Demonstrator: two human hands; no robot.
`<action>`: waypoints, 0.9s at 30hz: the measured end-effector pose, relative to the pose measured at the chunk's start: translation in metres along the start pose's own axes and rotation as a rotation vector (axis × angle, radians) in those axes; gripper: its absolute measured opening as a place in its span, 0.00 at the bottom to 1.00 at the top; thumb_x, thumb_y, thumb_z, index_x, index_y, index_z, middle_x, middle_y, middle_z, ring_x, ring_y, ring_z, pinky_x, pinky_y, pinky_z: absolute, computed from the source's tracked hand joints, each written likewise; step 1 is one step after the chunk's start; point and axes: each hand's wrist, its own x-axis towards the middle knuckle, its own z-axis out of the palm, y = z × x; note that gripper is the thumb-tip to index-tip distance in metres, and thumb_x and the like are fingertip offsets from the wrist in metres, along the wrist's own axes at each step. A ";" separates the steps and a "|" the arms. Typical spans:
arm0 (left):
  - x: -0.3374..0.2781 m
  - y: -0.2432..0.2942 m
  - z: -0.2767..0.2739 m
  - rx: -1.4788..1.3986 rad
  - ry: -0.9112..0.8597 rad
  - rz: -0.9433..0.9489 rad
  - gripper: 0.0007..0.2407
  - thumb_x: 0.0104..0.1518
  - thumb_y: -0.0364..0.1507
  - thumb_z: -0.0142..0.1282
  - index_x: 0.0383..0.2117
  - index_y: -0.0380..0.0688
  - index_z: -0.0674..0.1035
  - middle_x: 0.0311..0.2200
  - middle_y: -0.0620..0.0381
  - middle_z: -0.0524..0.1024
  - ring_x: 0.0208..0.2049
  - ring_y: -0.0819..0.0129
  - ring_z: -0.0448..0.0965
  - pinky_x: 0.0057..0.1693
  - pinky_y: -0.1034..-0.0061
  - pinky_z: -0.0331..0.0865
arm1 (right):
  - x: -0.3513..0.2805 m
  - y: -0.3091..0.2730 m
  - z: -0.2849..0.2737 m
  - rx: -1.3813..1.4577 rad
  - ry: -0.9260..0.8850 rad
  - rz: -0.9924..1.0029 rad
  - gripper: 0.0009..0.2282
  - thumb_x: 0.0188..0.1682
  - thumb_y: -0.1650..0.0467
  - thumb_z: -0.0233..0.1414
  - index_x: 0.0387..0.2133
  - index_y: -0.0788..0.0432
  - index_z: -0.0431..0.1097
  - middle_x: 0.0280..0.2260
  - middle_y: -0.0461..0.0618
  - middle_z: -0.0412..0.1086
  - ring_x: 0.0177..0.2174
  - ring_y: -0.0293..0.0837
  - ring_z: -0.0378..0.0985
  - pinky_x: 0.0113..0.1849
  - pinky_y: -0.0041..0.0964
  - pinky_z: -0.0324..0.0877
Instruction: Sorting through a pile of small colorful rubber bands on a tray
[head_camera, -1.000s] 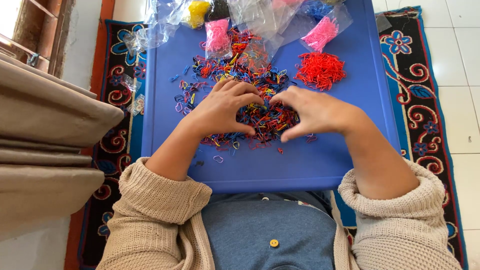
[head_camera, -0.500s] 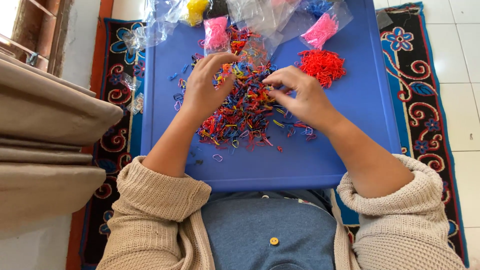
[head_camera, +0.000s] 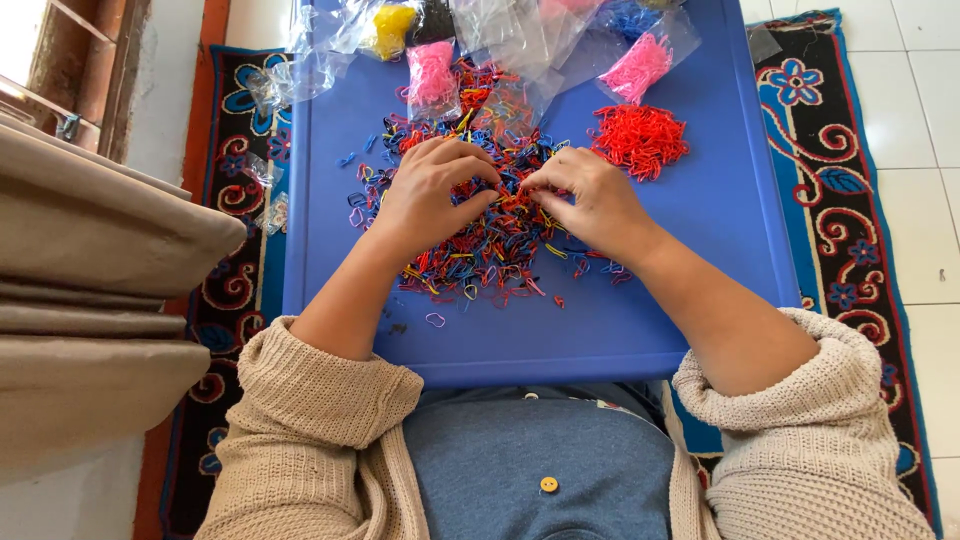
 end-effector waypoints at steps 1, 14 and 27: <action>-0.001 -0.002 0.003 0.000 0.001 0.000 0.07 0.56 0.32 0.65 0.40 0.51 0.84 0.45 0.58 0.79 0.53 0.53 0.76 0.63 0.51 0.63 | 0.000 0.002 0.002 0.000 -0.001 -0.001 0.05 0.48 0.75 0.62 0.36 0.55 0.79 0.32 0.51 0.73 0.35 0.52 0.77 0.36 0.44 0.74; -0.003 -0.007 0.021 0.158 0.016 0.027 0.05 0.55 0.34 0.65 0.35 0.57 0.83 0.46 0.66 0.78 0.55 0.63 0.73 0.68 0.55 0.54 | -0.004 0.015 0.021 -0.087 -0.015 -0.017 0.03 0.48 0.71 0.63 0.33 0.52 0.77 0.35 0.46 0.72 0.38 0.50 0.76 0.41 0.44 0.73; -0.003 -0.029 0.024 0.084 0.133 -0.149 0.05 0.58 0.38 0.65 0.36 0.59 0.84 0.41 0.65 0.81 0.49 0.63 0.79 0.65 0.58 0.60 | 0.006 0.009 0.017 0.162 0.023 0.181 0.05 0.45 0.74 0.65 0.32 0.54 0.77 0.26 0.49 0.72 0.30 0.49 0.77 0.34 0.41 0.71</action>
